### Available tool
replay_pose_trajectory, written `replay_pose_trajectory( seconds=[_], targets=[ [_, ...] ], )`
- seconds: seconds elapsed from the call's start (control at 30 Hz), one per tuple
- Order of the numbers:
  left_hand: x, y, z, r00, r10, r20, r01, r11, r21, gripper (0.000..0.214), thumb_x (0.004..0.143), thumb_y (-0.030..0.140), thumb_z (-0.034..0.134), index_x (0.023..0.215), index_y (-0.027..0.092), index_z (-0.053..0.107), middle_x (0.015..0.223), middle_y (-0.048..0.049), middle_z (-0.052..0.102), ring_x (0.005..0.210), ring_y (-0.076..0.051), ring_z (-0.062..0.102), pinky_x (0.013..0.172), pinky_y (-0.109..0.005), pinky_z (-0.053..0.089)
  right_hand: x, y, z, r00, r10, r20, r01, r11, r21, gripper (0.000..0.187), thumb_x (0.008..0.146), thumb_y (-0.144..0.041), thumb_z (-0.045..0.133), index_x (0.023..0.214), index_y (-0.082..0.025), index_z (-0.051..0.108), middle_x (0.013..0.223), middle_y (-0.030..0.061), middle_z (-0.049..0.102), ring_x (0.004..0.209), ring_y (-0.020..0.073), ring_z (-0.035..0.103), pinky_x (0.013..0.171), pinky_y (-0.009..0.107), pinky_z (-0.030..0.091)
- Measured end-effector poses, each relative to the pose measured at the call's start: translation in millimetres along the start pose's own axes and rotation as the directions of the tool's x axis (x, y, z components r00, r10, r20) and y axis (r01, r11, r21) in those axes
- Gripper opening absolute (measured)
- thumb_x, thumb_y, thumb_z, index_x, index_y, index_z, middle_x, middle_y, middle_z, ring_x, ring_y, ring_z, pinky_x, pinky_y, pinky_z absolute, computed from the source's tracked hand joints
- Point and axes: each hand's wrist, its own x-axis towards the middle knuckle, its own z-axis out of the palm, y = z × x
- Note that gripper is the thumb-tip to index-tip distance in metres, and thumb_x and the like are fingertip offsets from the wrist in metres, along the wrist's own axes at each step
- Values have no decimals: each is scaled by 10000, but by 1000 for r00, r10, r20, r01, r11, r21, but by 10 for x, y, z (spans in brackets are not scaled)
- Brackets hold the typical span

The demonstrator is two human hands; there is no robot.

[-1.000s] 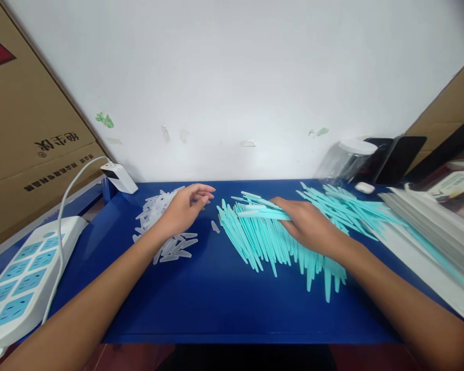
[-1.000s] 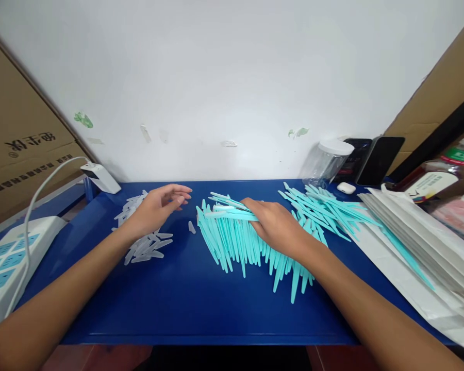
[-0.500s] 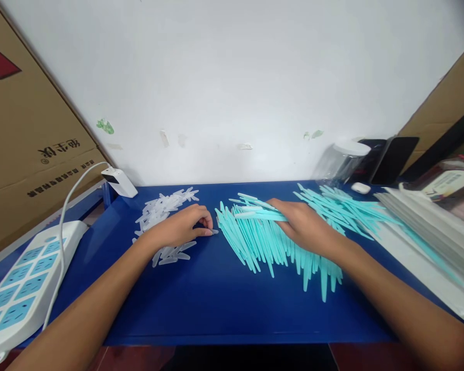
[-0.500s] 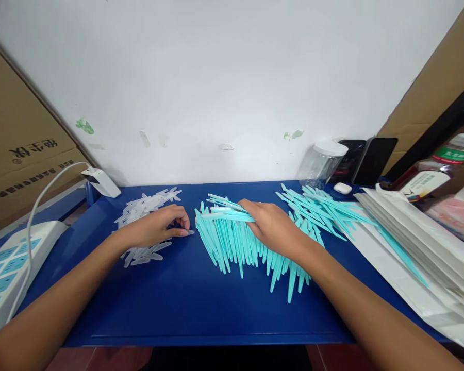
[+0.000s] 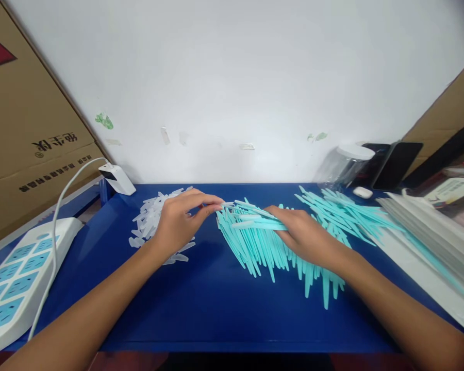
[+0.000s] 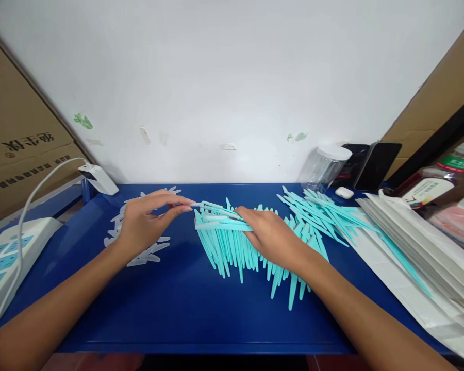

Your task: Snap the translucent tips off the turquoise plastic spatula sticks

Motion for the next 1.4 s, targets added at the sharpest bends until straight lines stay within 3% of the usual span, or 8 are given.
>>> replay_pose_trajectory(
  seconds=[0.17, 0.4, 0.77, 0.9, 1.03, 1.1, 1.2, 1.4],
  targets=[
    [-9, 23, 19, 999, 38, 22, -37, 999, -39, 63, 932, 227, 774, 963, 248, 825, 881, -15, 812, 762, -166, 704, 672, -310, 551, -5, -37, -10, 1000, 2, 15, -2, 1000, 21, 287, 974, -86, 469, 1223, -199, 555, 931, 60, 676, 716, 212, 600, 601, 273, 334],
    [3, 24, -22, 998, 58, -38, -58, 998, -20, 108, 921, 197, 785, 980, 274, 832, 900, 1, 822, 816, -170, 732, 700, -309, 582, -1, 0, 4, 1000, 13, 17, -13, 1000, -5, 319, 978, -101, 473, 1269, -196, 562, 889, 55, 667, 698, 213, 592, 597, 276, 338],
    [-17, 37, -14, 992, 124, 0, -124, 992, -36, 166, 935, 167, 756, 1004, 303, 819, 918, 7, 829, 834, -194, 748, 762, -376, 617, -3, -65, 21, 1000, -26, 14, 26, 1000, -3, 372, 941, -56, 488, 1278, -197, 555, 986, 76, 717, 732, 213, 643, 590, 272, 381],
    [-61, 149, 41, 1000, 17, -10, -18, 998, -63, 81, 929, 269, 784, 1004, 284, 810, 889, -1, 830, 793, -197, 768, 740, -360, 635, -19, -143, 33, 996, -83, 9, 84, 995, -47, 391, 899, -30, 499, 1255, -182, 555, 912, 69, 719, 632, 192, 607, 543, 265, 342],
    [-103, 247, 108, 980, -197, 12, 196, 965, -174, 292, 890, 312, 833, 1167, 247, 766, 784, 8, 819, 802, -214, 798, 844, -375, 652, -35, -199, 18, 993, -119, 0, 119, 992, -35, 422, 866, 6, 482, 1242, -174, 552, 955, 74, 725, 617, 178, 601, 546, 265, 345],
    [-110, 250, 126, 972, -234, 18, 232, 945, -229, 226, 862, 307, 857, 1067, 235, 792, 781, 2, 818, 768, -215, 793, 802, -370, 656, -36, -206, 8, 992, -124, 1, 124, 991, -40, 427, 863, 10, 483, 1244, -171, 550, 963, 75, 725, 619, 178, 604, 551, 267, 351],
    [-114, 217, 134, 977, -212, 14, 207, 939, -274, 75, 849, 272, 865, 887, 229, 816, 816, -15, 816, 731, -196, 760, 683, -336, 628, -35, -197, 18, 993, -121, 3, 121, 991, -62, 405, 866, 3, 494, 1225, -175, 555, 983, 81, 727, 676, 203, 642, 571, 273, 376],
    [-90, 220, 114, 997, -64, -48, 51, 971, -232, 105, 845, 222, 868, 924, 287, 842, 812, -11, 774, 805, -201, 688, 746, -393, 568, -58, -175, 72, 987, -160, -32, 158, 985, -74, 421, 872, -13, 499, 1261, -167, 544, 1075, 113, 744, 726, 222, 679, 590, 285, 431]
  ],
)
